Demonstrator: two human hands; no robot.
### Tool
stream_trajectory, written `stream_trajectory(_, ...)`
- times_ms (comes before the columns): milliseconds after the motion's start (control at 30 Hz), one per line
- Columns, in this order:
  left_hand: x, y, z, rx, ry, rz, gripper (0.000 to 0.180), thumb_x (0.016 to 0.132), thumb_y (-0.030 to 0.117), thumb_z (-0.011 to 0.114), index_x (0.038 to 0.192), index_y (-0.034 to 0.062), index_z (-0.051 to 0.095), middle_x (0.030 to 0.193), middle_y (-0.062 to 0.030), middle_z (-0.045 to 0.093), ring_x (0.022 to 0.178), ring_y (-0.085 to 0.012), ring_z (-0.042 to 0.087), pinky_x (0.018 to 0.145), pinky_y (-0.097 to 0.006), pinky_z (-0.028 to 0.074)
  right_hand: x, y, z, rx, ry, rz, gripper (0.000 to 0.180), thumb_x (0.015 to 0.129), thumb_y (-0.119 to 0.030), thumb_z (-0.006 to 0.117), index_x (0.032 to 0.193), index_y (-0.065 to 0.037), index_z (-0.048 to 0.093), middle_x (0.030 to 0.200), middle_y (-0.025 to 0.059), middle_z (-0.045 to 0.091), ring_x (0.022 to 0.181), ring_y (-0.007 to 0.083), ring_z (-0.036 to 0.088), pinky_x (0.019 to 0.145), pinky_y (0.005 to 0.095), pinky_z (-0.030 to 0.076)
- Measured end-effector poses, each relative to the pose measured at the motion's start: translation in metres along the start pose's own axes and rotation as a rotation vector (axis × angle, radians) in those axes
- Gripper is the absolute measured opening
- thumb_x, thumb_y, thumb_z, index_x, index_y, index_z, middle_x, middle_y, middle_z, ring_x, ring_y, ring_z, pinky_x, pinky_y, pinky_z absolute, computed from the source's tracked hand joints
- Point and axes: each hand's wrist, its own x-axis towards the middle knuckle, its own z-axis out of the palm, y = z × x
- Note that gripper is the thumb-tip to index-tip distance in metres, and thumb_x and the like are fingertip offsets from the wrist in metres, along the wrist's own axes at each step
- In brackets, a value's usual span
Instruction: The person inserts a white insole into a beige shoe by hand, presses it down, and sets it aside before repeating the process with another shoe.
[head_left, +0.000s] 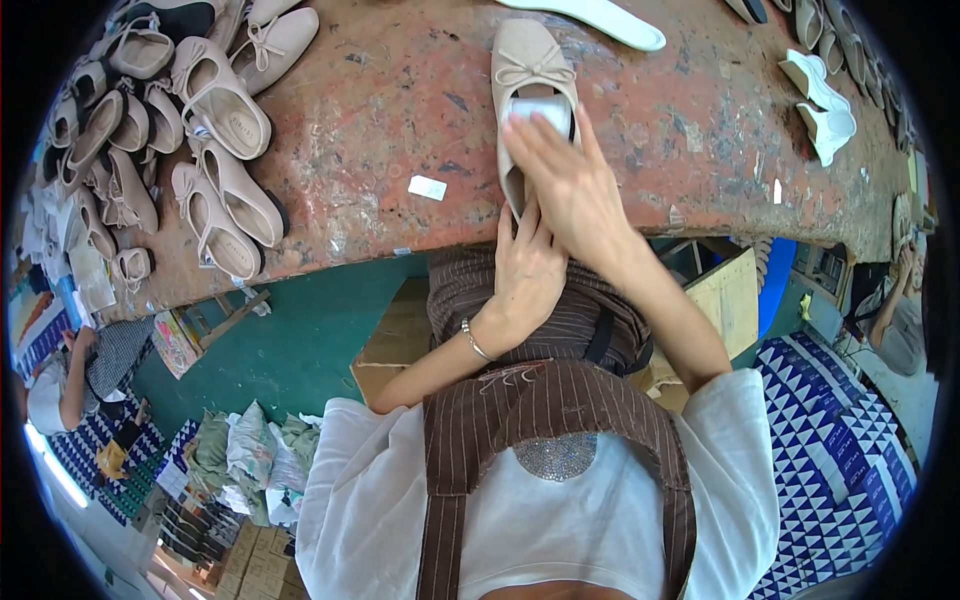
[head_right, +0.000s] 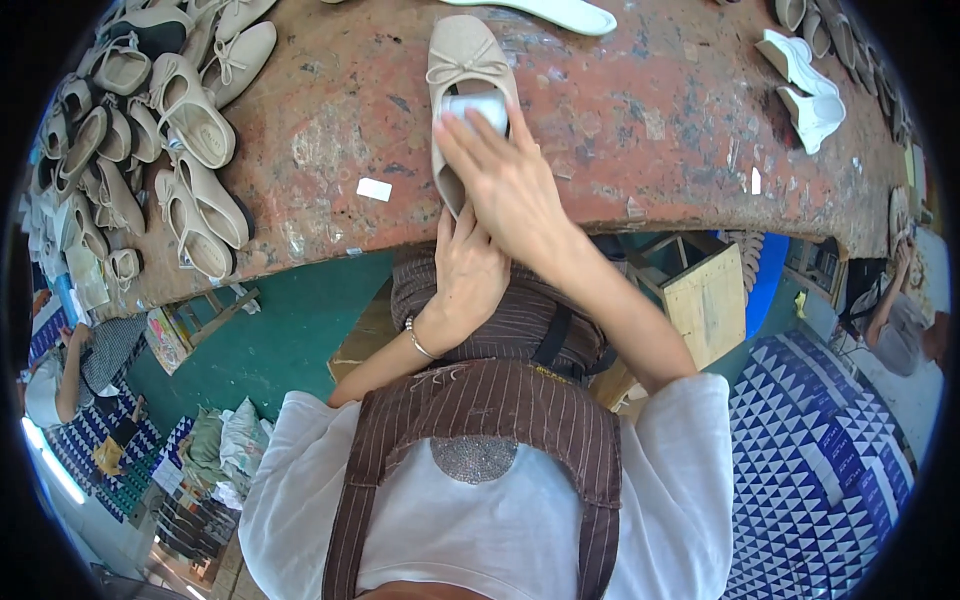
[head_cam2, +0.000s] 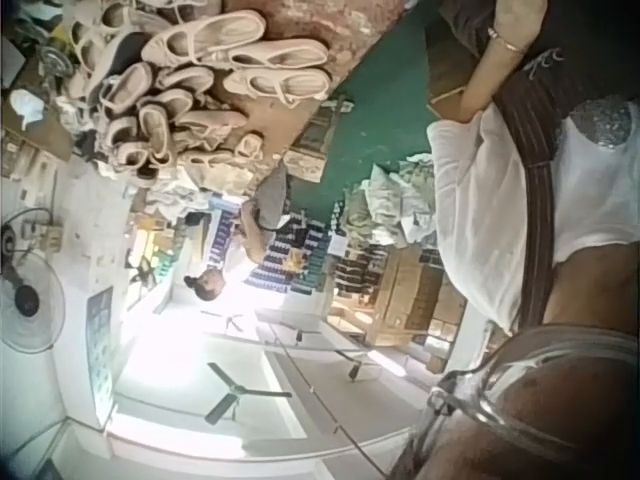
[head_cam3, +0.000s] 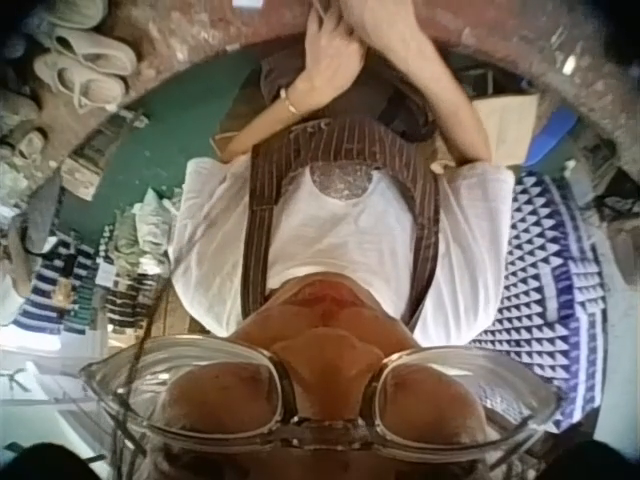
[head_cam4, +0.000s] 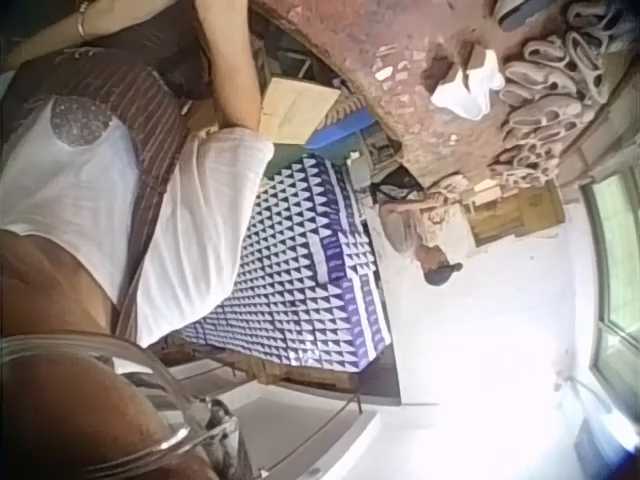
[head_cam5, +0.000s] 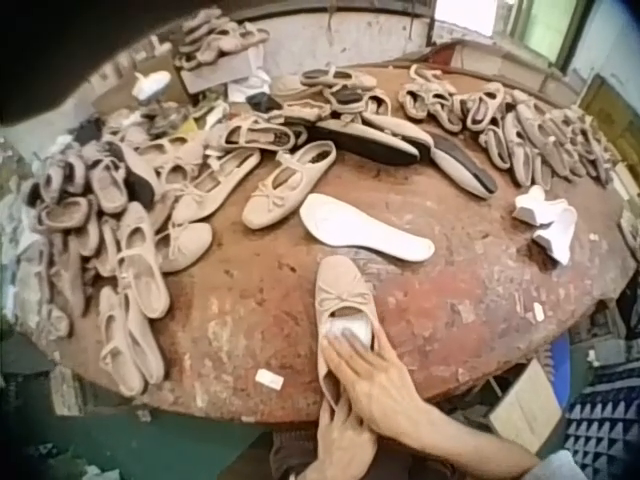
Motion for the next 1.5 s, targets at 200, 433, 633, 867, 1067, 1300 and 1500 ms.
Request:
stream_trajectory(200,0.009,0.005,-0.006,0.003,-0.003,0.006,0.036,0.087,0.009,0.062,0.118,-0.0095,0.062,0.120,-0.0229,0.061,0.127,-0.0376,0.049,0.101,-0.054,0.039,0.052,0.020,-0.005,-0.135,-0.310,0.216,0.035,0.080,-0.003,0.054,0.113,0.000,0.060,0.114,0.0125,0.066,0.113,0.0239,0.061,0.117,0.0515,0.024)
stream_trajectory(433,0.007,0.005,-0.003,-0.126,-0.043,-0.022,0.042,0.081,0.007,0.059,0.120,-0.0073,0.061,0.127,-0.0229,0.058,0.135,-0.0389,0.041,0.109,-0.057,0.031,-0.004,-0.002,-0.008,-0.095,-0.089,0.060,0.053,0.082,-0.010,0.052,0.133,0.007,0.053,0.138,0.0209,0.055,0.130,0.0272,0.053,0.117,0.0515,0.024)
stream_trajectory(633,0.005,-0.005,-0.003,-0.011,0.044,0.055,0.031,0.075,0.010,0.069,0.104,-0.0010,0.069,0.102,-0.0174,0.066,0.107,-0.0360,0.057,0.093,-0.052,0.043,0.040,-0.004,0.020,-0.391,-0.067,0.181,0.035,0.082,-0.019,0.054,0.109,0.000,0.063,0.108,0.0159,0.064,0.111,0.0257,0.060,0.119,0.0529,0.018)
stream_trajectory(867,0.010,0.005,-0.001,0.085,-0.064,0.040,0.037,0.089,0.013,0.065,0.121,-0.0063,0.061,0.122,-0.0229,0.061,0.119,-0.0428,0.052,0.096,-0.050,0.042,0.062,0.026,0.043,-0.356,-0.137,0.181,0.030,0.085,-0.017,0.053,0.102,0.003,0.068,0.090,0.0120,0.070,0.097,0.0257,0.068,0.118,0.0596,0.012)
stream_trajectory(1067,-0.008,-0.048,-0.056,-0.163,0.093,-0.077,0.031,0.089,0.012,0.066,0.112,-0.0084,0.066,0.125,-0.0309,0.060,0.123,-0.0441,0.054,0.106,-0.050,0.040,0.004,0.093,-0.097,0.906,0.013,0.202,0.042,0.080,0.002,0.063,0.118,-0.013,0.071,0.114,0.0118,0.071,0.110,0.0250,0.066,0.103,0.0416,0.047)
stream_trajectory(1300,0.061,-0.221,-0.278,0.264,0.663,-0.243,0.030,0.101,0.021,0.056,0.086,-0.0053,0.055,0.078,-0.0101,0.053,0.074,-0.0195,0.044,0.071,-0.033,0.042,-0.207,0.414,-0.153,-0.111,0.959,1.279,0.041,0.088,-0.029,0.068,0.118,0.000,0.065,0.095,0.0115,0.071,0.084,0.0181,0.065,0.071,0.0330,0.052)
stream_trajectory(1500,0.158,-0.313,-0.387,1.112,0.781,-0.184,0.054,0.095,0.032,0.059,0.134,-0.0044,0.052,0.129,-0.0271,0.058,0.119,-0.0424,0.054,0.100,-0.046,0.044,-0.223,0.513,-0.134,0.838,1.130,1.628,0.078,0.081,-0.061,0.070,0.134,-0.007,0.051,0.109,0.0155,0.059,0.083,0.0278,0.061,0.068,0.0447,0.053)
